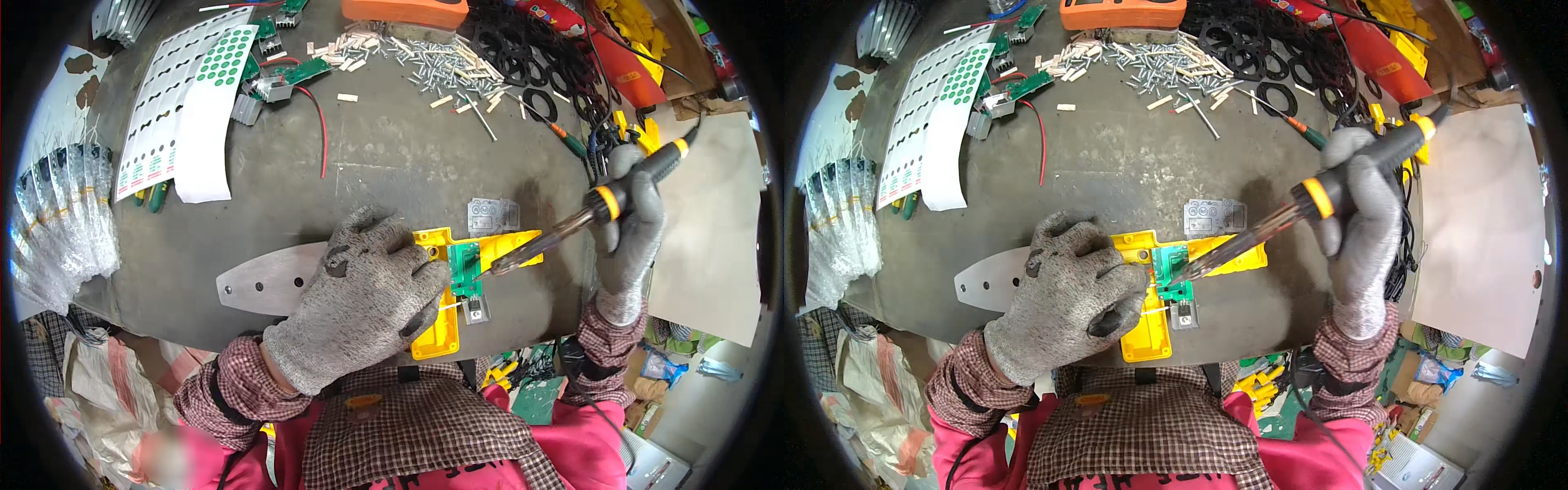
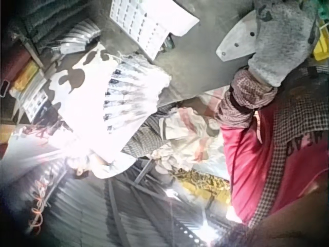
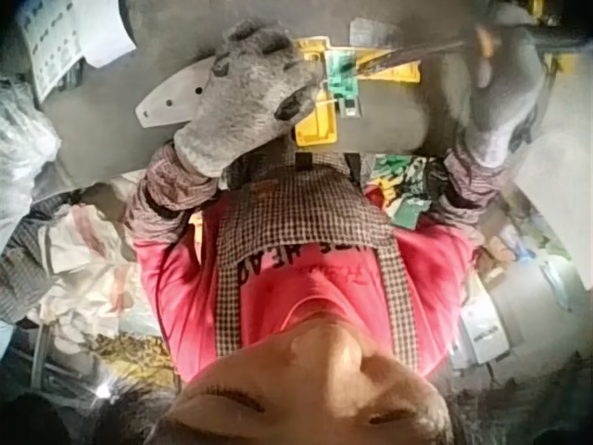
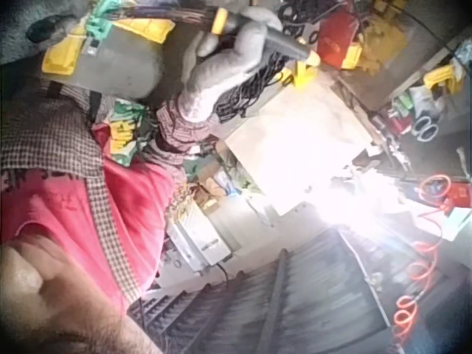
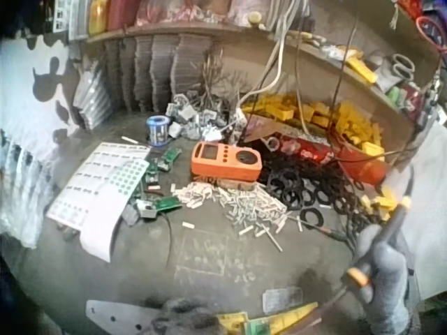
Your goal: Assembling a yellow handheld electronic device, involving soldering a PCB and screwing the casing together.
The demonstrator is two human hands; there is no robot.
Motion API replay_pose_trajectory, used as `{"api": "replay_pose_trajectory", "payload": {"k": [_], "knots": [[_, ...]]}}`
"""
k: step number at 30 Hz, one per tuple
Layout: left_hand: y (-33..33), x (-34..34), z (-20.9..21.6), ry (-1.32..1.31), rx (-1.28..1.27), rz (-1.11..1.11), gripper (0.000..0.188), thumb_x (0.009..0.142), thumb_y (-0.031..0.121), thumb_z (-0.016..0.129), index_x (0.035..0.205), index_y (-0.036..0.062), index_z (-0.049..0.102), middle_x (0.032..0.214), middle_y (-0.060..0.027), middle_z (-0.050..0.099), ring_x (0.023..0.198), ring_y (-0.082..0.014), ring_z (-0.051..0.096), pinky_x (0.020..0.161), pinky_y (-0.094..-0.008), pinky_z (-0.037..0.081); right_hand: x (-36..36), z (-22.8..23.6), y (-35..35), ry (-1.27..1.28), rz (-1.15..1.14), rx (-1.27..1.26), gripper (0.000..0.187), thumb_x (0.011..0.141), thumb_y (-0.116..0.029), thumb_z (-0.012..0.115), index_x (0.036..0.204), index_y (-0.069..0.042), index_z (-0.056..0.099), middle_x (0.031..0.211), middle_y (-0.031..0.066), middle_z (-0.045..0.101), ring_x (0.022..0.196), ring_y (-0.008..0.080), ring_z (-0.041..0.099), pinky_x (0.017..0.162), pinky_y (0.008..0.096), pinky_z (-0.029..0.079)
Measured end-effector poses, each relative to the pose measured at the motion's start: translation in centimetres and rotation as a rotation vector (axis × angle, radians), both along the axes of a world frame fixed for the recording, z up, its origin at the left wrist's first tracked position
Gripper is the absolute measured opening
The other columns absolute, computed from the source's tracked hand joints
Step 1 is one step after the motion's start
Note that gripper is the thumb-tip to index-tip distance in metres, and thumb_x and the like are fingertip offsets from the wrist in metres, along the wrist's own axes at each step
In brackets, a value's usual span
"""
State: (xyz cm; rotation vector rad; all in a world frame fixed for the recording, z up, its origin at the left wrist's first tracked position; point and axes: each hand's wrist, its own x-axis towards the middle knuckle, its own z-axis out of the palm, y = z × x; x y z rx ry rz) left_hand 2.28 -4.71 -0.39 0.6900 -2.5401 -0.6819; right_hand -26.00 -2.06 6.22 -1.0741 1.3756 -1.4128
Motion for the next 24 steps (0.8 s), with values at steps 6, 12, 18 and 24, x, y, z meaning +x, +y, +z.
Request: {"api": "replay_pose_trajectory", "payload": {"k": [6, 12, 18, 24], "knots": [[0.1, 0.1, -0.3, -0.010, -0.024, 0.031, 0.035, 0.070, 0.026, 0.077, 0.103, 0.0140, 0.072, 0.093, -0.0063, 0.063, 0.102, -0.0315, 0.057, 0.101, -0.0552, 0.038, 1.0, -2.6, -0.5, 0.100, -0.031, 0.125, 0.035, 0.094, -0.039, 0.058, 0.105, -0.005, 0.056, 0.066, 0.0006, 0.057, 0.041, 0.0046, 0.038, 0.039, 0.0207, 0.026], [0.0, 0.1, -0.1, -0.019, -0.028, 0.021, 0.033, 0.069, 0.024, 0.077, 0.100, 0.0134, 0.073, 0.094, -0.0079, 0.064, 0.103, -0.0331, 0.057, 0.102, -0.0551, 0.038, 1.1, -3.3, -0.6, 0.034, 0.008, 0.121, 0.034, 0.094, -0.039, 0.059, 0.103, -0.006, 0.056, 0.065, 0.0002, 0.056, 0.042, 0.0043, 0.038, 0.039, 0.0205, 0.027], [0.0, 0.1, -0.1, -0.010, -0.030, 0.022, 0.033, 0.069, 0.024, 0.077, 0.100, 0.0138, 0.073, 0.094, -0.0070, 0.065, 0.103, -0.0331, 0.058, 0.102, -0.0541, 0.038, 0.5, -4.8, -0.5, -0.069, 0.040, 0.069, 0.036, 0.093, -0.038, 0.059, 0.104, -0.005, 0.053, 0.063, -0.0007, 0.053, 0.042, 0.0044, 0.039, 0.038, 0.0196, 0.026], [-0.1, 0.1, 0.0, -0.008, -0.037, 0.018, 0.034, 0.069, 0.024, 0.077, 0.101, 0.0141, 0.074, 0.094, -0.0049, 0.066, 0.102, -0.0314, 0.058, 0.102, -0.0527, 0.039, 1.0, -5.1, -0.7, -0.116, 0.004, 0.038, 0.033, 0.097, -0.034, 0.057, 0.104, -0.003, 0.050, 0.055, -0.0057, 0.042, 0.037, 0.0043, 0.029, 0.039, 0.0202, 0.025]]}}
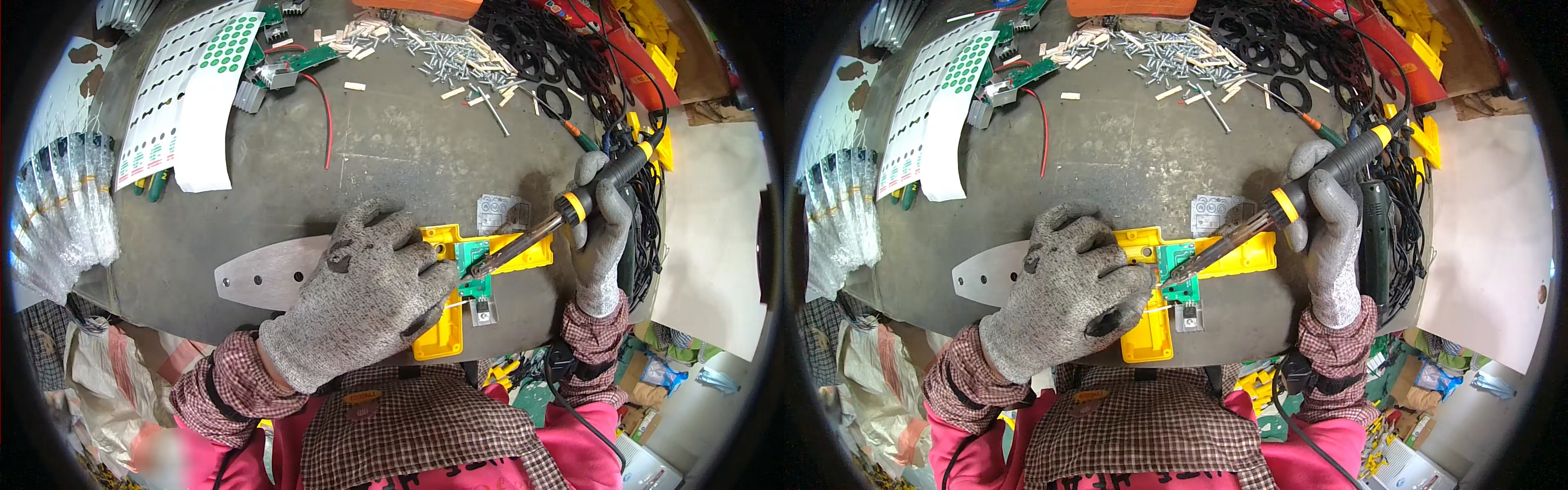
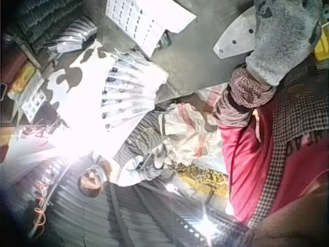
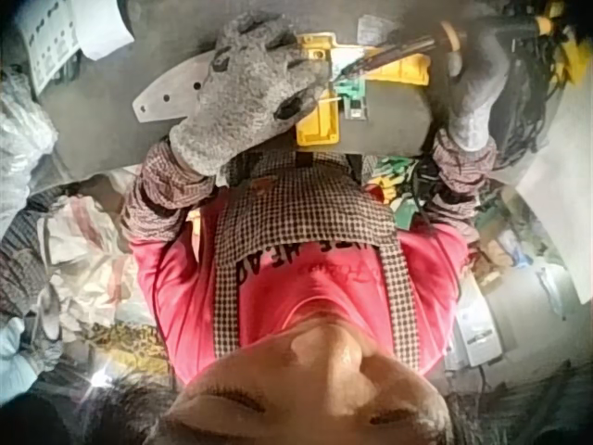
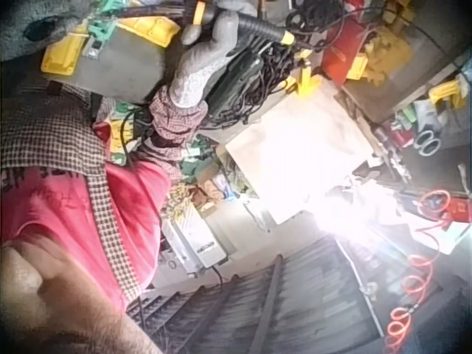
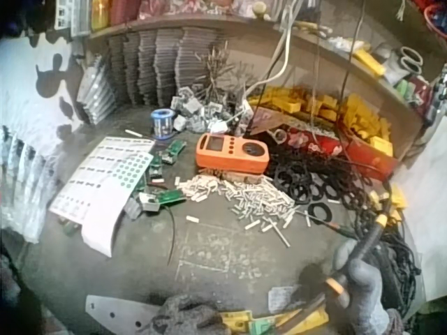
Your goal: Assembling a yellow handheld electronic device, involving soldering a PCB and screwing the casing together.
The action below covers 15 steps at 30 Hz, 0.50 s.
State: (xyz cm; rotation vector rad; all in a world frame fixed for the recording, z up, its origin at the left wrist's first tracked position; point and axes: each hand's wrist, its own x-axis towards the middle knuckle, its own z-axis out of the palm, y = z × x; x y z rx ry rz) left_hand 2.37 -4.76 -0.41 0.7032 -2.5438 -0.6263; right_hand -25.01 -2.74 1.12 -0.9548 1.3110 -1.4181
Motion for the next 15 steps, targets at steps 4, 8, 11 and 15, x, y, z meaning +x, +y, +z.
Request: {"api": "replay_pose_trajectory", "payload": {"k": [4, 8, 11, 15], "knots": [[0.0, 0.1, 0.0, -0.011, -0.001, -0.001, 0.034, 0.069, 0.024, 0.078, 0.101, 0.0141, 0.074, 0.094, -0.0046, 0.066, 0.101, -0.0309, 0.058, 0.101, -0.0523, 0.039, 0.4, 0.1, -0.1, 0.006, -0.025, 0.014, 0.033, 0.096, -0.035, 0.057, 0.104, -0.003, 0.050, 0.055, -0.0059, 0.042, 0.037, 0.0041, 0.029, 0.039, 0.0201, 0.023], [-0.1, -0.1, 0.1, -0.010, -0.007, -0.009, 0.034, 0.069, 0.024, 0.078, 0.101, 0.0140, 0.074, 0.093, -0.0048, 0.066, 0.100, -0.0309, 0.059, 0.100, -0.0525, 0.040, 0.2, 0.1, 0.0, -0.025, -0.009, 0.003, 0.033, 0.096, -0.035, 0.057, 0.103, -0.003, 0.050, 0.054, -0.0062, 0.040, 0.037, 0.0039, 0.028, 0.039, 0.0201, 0.022], [0.0, -0.1, 0.0, -0.018, -0.008, 0.005, 0.033, 0.069, 0.024, 0.077, 0.100, 0.0140, 0.074, 0.092, -0.0047, 0.066, 0.100, -0.0307, 0.059, 0.100, -0.0526, 0.040, 0.0, 0.0, 0.0, -0.034, 0.006, -0.008, 0.033, 0.097, -0.034, 0.056, 0.103, -0.003, 0.049, 0.055, -0.0060, 0.041, 0.037, 0.0038, 0.028, 0.039, 0.0197, 0.022], [0.1, 0.0, 0.1, 0.004, -0.007, 0.007, 0.032, 0.070, 0.024, 0.077, 0.100, 0.0136, 0.074, 0.091, -0.0059, 0.065, 0.100, -0.0309, 0.059, 0.101, -0.0523, 0.040, -1.2, 0.1, 0.3, -0.020, -0.009, -0.022, 0.033, 0.093, -0.034, 0.060, 0.101, -0.003, 0.050, 0.061, -0.0005, 0.049, 0.039, 0.0056, 0.034, 0.037, 0.0201, 0.024]]}}
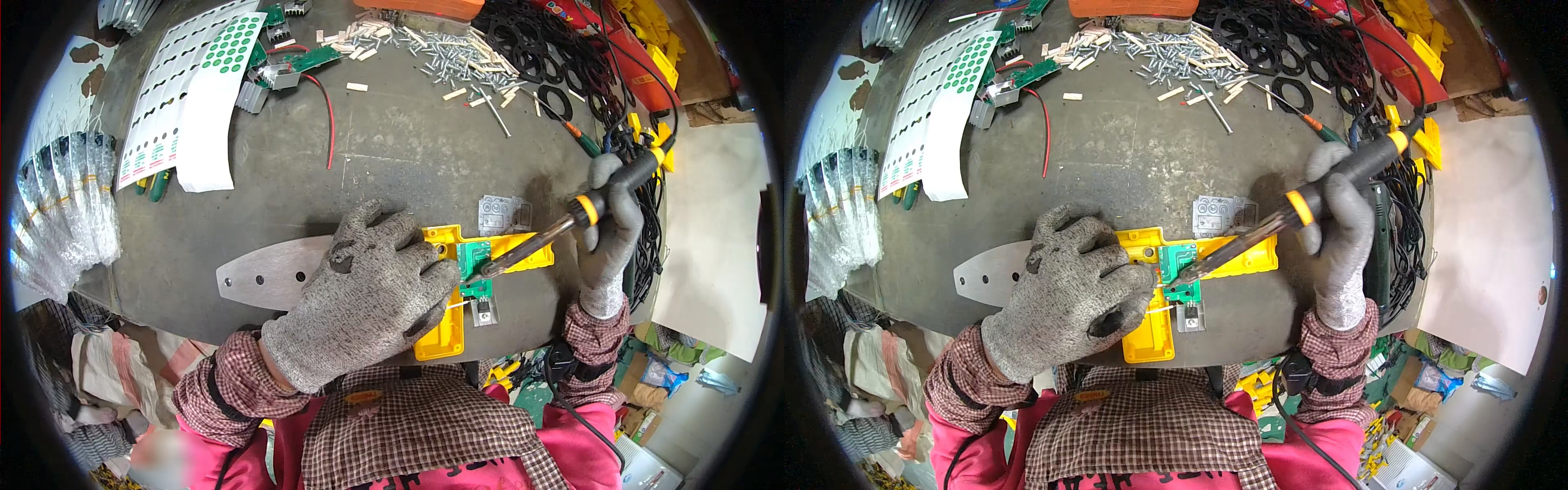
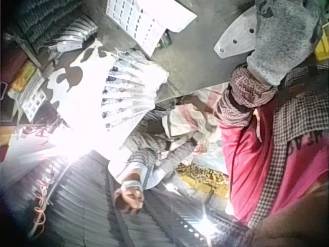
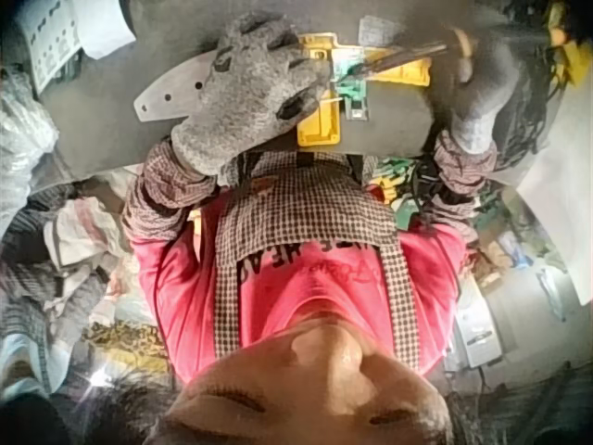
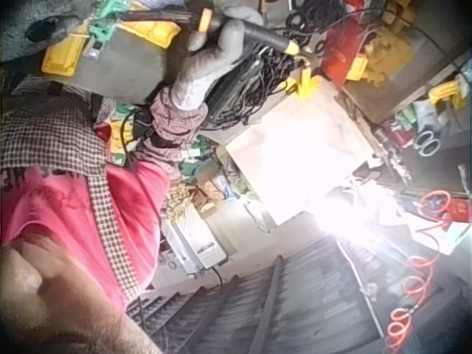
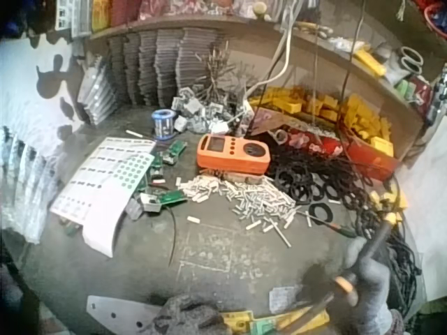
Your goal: Assembling a yellow handheld electronic device, involving soldering a PCB and screwing the casing together.
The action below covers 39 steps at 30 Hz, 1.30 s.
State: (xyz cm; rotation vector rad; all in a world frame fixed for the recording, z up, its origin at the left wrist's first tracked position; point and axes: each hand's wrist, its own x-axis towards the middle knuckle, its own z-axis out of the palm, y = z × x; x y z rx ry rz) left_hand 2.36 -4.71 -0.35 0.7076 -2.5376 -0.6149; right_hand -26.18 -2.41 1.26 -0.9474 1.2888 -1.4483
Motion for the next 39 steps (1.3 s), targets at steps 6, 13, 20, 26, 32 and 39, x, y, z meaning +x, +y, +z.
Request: {"api": "replay_pose_trajectory", "payload": {"k": [6, 13, 20, 26, 32, 39], "knots": [[0.0, -0.1, -0.1, -0.001, -0.005, -0.001, 0.033, 0.069, 0.024, 0.078, 0.099, 0.0123, 0.073, 0.090, -0.0073, 0.064, 0.101, -0.0316, 0.059, 0.101, -0.0524, 0.040, -0.1, 0.6, 0.5, 0.053, -0.025, -0.067, 0.035, 0.094, -0.034, 0.059, 0.101, -0.001, 0.048, 0.063, -0.0030, 0.044, 0.038, 0.0048, 0.031, 0.039, 0.0191, 0.026], [0.0, -0.1, -0.1, 0.008, 0.018, -0.003, 0.035, 0.069, 0.024, 0.078, 0.100, 0.0111, 0.072, 0.090, -0.0079, 0.064, 0.102, -0.0323, 0.058, 0.101, -0.0543, 0.039, 0.0, 0.6, 1.1, 0.087, 0.052, -0.070, 0.039, 0.092, -0.031, 0.062, 0.106, 0.001, 0.043, 0.078, 0.0009, 0.046, 0.041, 0.0058, 0.033, 0.039, 0.0185, 0.031], [0.1, -0.1, -0.2, 0.002, 0.000, 0.003, 0.036, 0.068, 0.024, 0.078, 0.101, 0.0117, 0.072, 0.090, -0.0073, 0.065, 0.101, -0.0317, 0.058, 0.102, -0.0541, 0.039, -0.3, 0.5, 1.2, 0.044, 0.034, -0.074, 0.043, 0.089, -0.028, 0.065, 0.111, 0.001, 0.042, 0.086, 0.0022, 0.048, 0.040, 0.0062, 0.034, 0.035, 0.0191, 0.032], [0.1, -0.1, -0.2, -0.018, 0.005, -0.012, 0.036, 0.068, 0.025, 0.078, 0.101, 0.0118, 0.072, 0.090, -0.0071, 0.065, 0.100, -0.0310, 0.059, 0.102, -0.0540, 0.039, 0.4, 0.8, 1.1, 0.069, 0.000, -0.102, 0.040, 0.090, -0.028, 0.064, 0.107, 0.000, 0.043, 0.082, 0.0012, 0.047, 0.041, 0.0057, 0.034, 0.036, 0.0181, 0.032], [0.0, 0.0, -0.1, -0.002, 0.047, -0.016, 0.032, 0.070, 0.025, 0.078, 0.099, 0.0123, 0.073, 0.090, -0.0052, 0.065, 0.099, -0.0293, 0.059, 0.102, -0.0533, 0.040, -0.1, 1.0, 1.4, 0.071, 0.059, -0.161, 0.039, 0.089, -0.029, 0.064, 0.106, 0.001, 0.044, 0.079, 0.0012, 0.046, 0.041, 0.0057, 0.033, 0.037, 0.0180, 0.031], [0.0, -0.1, 0.0, -0.009, 0.021, -0.009, 0.031, 0.069, 0.025, 0.078, 0.097, 0.0128, 0.073, 0.090, -0.0055, 0.065, 0.098, -0.0290, 0.060, 0.101, -0.0527, 0.040, 0.7, 1.4, 1.4, 0.199, -0.045, -0.132, 0.039, 0.089, -0.032, 0.062, 0.102, 0.000, 0.045, 0.075, 0.0005, 0.045, 0.040, 0.0050, 0.031, 0.035, 0.0185, 0.029]]}}
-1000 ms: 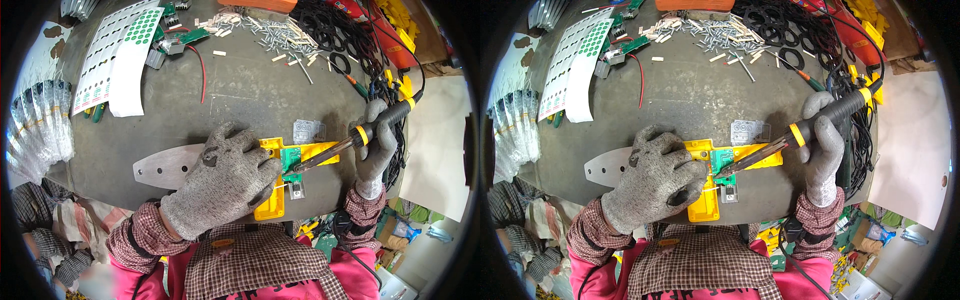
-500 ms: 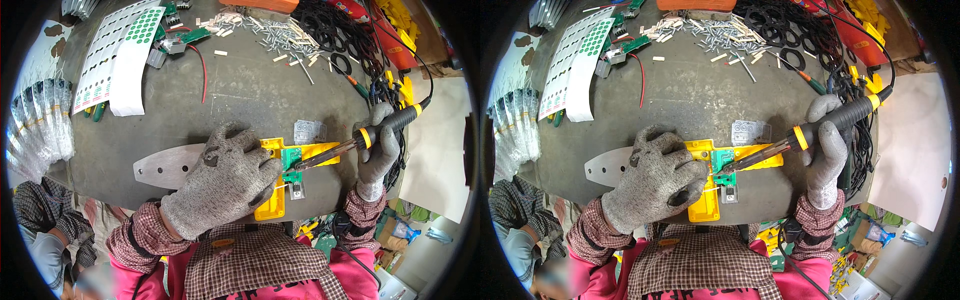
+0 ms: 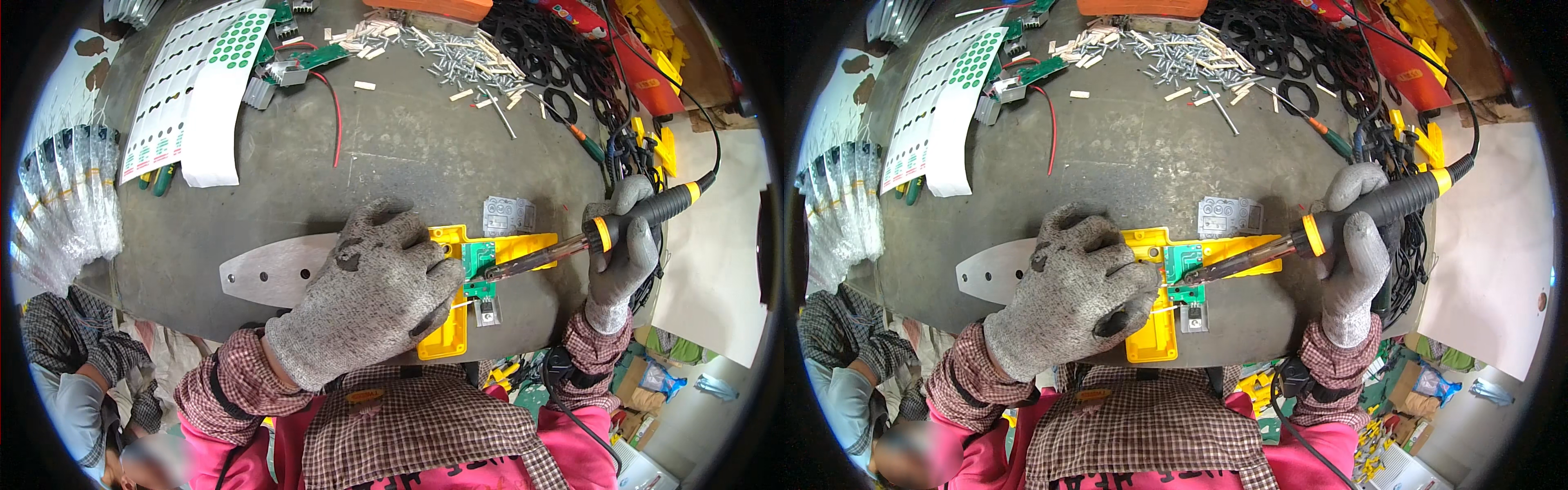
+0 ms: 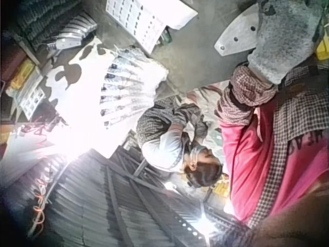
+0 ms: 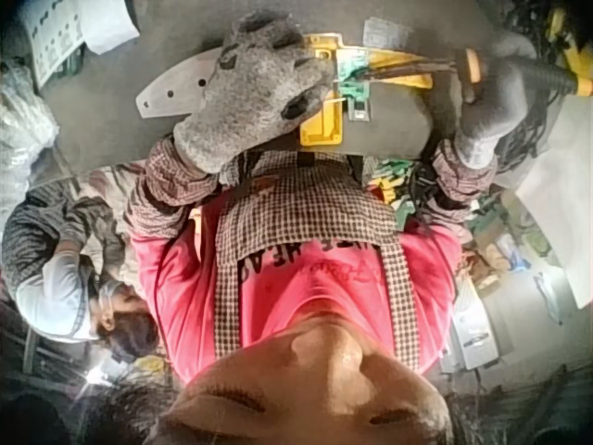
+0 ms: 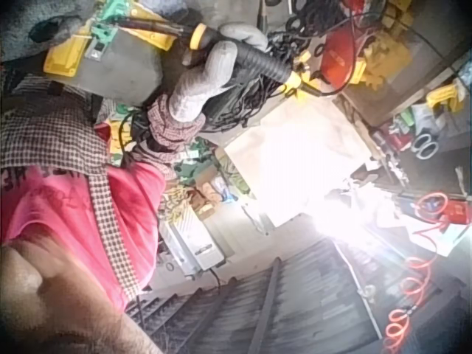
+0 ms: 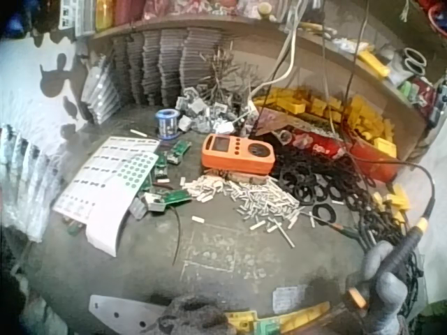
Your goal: Assembling a yellow handheld electronic device, involving soldering a PCB and screwing the casing together.
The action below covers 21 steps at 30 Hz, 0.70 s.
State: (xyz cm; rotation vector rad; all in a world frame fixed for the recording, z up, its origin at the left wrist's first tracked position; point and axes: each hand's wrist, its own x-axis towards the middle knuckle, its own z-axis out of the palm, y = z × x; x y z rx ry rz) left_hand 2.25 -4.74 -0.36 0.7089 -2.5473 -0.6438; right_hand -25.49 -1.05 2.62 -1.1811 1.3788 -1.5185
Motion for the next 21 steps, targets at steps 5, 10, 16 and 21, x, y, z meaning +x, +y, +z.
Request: {"api": "replay_pose_trajectory", "payload": {"k": [5, 10, 16, 21], "knots": [[0.0, 0.0, 0.1, -0.008, -0.010, -0.002, 0.032, 0.069, 0.025, 0.078, 0.098, 0.0129, 0.073, 0.089, -0.0061, 0.064, 0.099, -0.0292, 0.059, 0.101, -0.0528, 0.040, -0.2, 0.0, 0.1, -0.043, 0.098, -0.042, 0.040, 0.088, -0.034, 0.063, 0.102, -0.001, 0.045, 0.073, 0.0000, 0.044, 0.039, 0.0053, 0.031, 0.035, 0.0200, 0.027], [0.0, 0.1, -0.1, 0.001, -0.017, 0.006, 0.031, 0.069, 0.025, 0.078, 0.097, 0.0127, 0.072, 0.090, -0.0064, 0.064, 0.099, -0.0292, 0.059, 0.102, -0.0531, 0.039, -0.1, 0.0, 0.0, -0.024, 0.046, -0.044, 0.038, 0.088, -0.034, 0.063, 0.098, -0.002, 0.044, 0.070, -0.0006, 0.042, 0.037, 0.0051, 0.029, 0.035, 0.0204, 0.027], [-0.1, 0.2, 0.1, -0.011, 0.010, -0.018, 0.033, 0.069, 0.025, 0.078, 0.098, 0.0124, 0.073, 0.091, -0.0066, 0.064, 0.099, -0.0292, 0.059, 0.102, -0.0533, 0.039, -0.7, 0.2, 0.2, -0.073, -0.004, -0.070, 0.046, 0.082, -0.037, 0.072, 0.098, -0.002, 0.047, 0.073, 0.0010, 0.046, 0.042, 0.0067, 0.039, 0.036, 0.0208, 0.031], [-0.1, 0.1, 0.0, 0.007, 0.021, -0.012, 0.032, 0.069, 0.025, 0.078, 0.098, 0.0126, 0.073, 0.091, -0.0059, 0.064, 0.098, -0.0286, 0.059, 0.101, -0.0528, 0.040, -0.1, 0.2, 0.0, -0.078, 0.019, -0.047, 0.039, 0.086, -0.031, 0.066, 0.097, -0.001, 0.044, 0.061, -0.0016, 0.045, 0.035, 0.0068, 0.028, 0.037, 0.0207, 0.030]]}}
